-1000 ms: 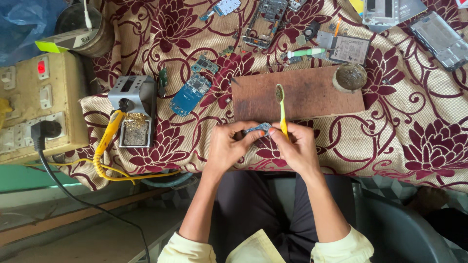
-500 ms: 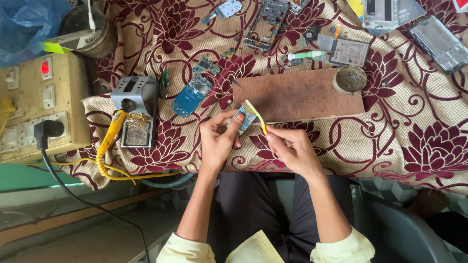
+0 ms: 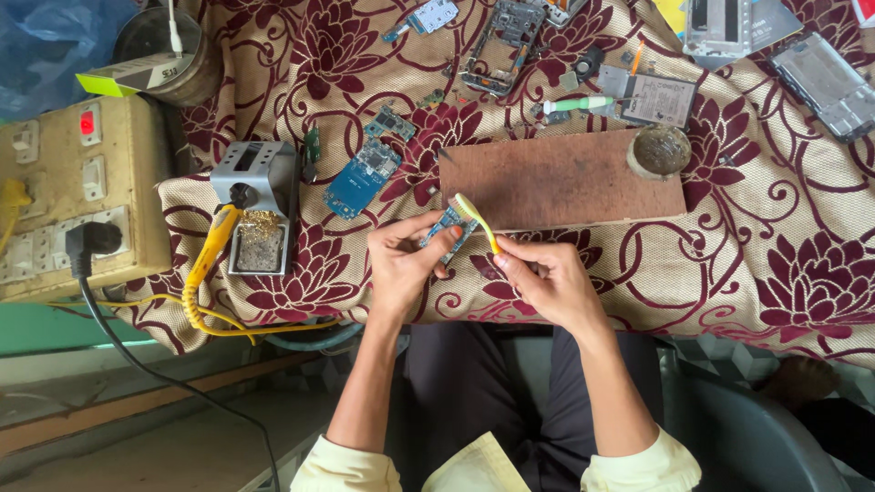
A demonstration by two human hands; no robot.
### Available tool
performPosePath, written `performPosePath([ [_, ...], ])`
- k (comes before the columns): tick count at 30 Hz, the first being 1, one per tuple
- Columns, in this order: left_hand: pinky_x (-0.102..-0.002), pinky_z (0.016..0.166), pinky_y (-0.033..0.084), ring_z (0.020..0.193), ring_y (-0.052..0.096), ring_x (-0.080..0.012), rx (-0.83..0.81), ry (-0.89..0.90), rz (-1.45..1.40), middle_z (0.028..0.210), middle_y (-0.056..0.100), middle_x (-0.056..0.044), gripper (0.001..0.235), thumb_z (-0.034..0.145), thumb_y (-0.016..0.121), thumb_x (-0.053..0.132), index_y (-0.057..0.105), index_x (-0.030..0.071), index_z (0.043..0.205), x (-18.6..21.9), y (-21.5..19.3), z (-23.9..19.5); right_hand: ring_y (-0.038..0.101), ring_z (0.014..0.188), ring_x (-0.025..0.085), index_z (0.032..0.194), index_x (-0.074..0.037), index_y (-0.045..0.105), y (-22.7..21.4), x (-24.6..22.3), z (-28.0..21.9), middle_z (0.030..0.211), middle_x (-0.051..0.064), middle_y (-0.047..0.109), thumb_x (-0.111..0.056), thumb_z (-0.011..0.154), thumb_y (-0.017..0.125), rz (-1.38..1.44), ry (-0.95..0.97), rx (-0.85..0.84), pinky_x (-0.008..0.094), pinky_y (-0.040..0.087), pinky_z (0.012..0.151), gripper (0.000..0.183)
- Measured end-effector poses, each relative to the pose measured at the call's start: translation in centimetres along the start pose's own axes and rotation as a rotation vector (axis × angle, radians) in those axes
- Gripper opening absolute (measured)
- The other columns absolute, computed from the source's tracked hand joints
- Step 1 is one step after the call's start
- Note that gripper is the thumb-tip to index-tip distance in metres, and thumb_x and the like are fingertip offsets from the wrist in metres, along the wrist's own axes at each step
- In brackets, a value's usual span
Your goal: The person cleans a small blue circuit board using a toothbrush and a screwdriver. They scrub the board's surface and scrape at components while holding it on a wooden block.
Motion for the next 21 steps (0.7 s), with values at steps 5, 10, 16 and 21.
performPosePath([
  [5, -0.018, 0.044, 0.040, 0.049, 0.054, -0.0030, 0.134, 0.007, -0.006, 0.076, 0.074, -0.004, 0.025, 0.086, 0.078, 0.001, 0.076, -0.009, 0.109, -0.4, -0.2, 0.0, 0.051, 0.059, 0.000, 0.127, 0.001, 0.072, 0.0, -0.2, 0.2, 0.073, -0.003, 0.067, -0.010, 0.095, 0.070, -0.015, -0.021, -0.022, 0.020, 0.042, 0.048, 0.034],
  [10, -0.019, 0.061, 0.048, 0.068, 0.061, -0.0031, -0.025, 0.109, 0.070, 0.088, 0.075, -0.005, 0.030, 0.089, 0.075, 0.001, 0.075, -0.005, 0.118, -0.1, 0.0, -0.2, 0.050, 0.058, 0.000, 0.129, -0.001, 0.071, -0.2, 0.3, 0.0, 0.071, -0.004, 0.065, -0.009, 0.096, 0.070, -0.008, -0.009, 0.009, 0.020, 0.041, 0.048, 0.035],
  [16, -0.020, 0.066, 0.046, 0.076, 0.060, -0.0031, -0.055, 0.103, 0.010, 0.093, 0.074, -0.003, 0.033, 0.091, 0.071, 0.001, 0.073, -0.007, 0.123, 0.2, 0.3, -0.3, 0.059, 0.069, -0.002, 0.129, 0.002, 0.069, 0.3, -0.3, -0.1, 0.089, -0.005, 0.075, -0.007, 0.096, 0.071, -0.030, -0.153, 0.051, 0.017, 0.047, 0.056, 0.034],
  [21, -0.019, 0.054, 0.039, 0.062, 0.051, -0.0005, 0.033, -0.006, 0.145, 0.077, 0.065, 0.003, 0.039, 0.095, 0.072, 0.011, 0.069, -0.004, 0.132, 0.5, 1.0, 0.1, 0.052, 0.058, -0.001, 0.130, 0.002, 0.069, 0.5, -0.7, -0.3, 0.077, -0.002, 0.069, -0.009, 0.096, 0.070, -0.034, -0.059, 0.091, 0.018, 0.041, 0.048, 0.036],
])
Point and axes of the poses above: each hand's wrist, its own z-axis towards the middle knuckle, its own y-axis out of the palm, x = y × z, the point moved 4 cm from there along z, towards the middle knuckle
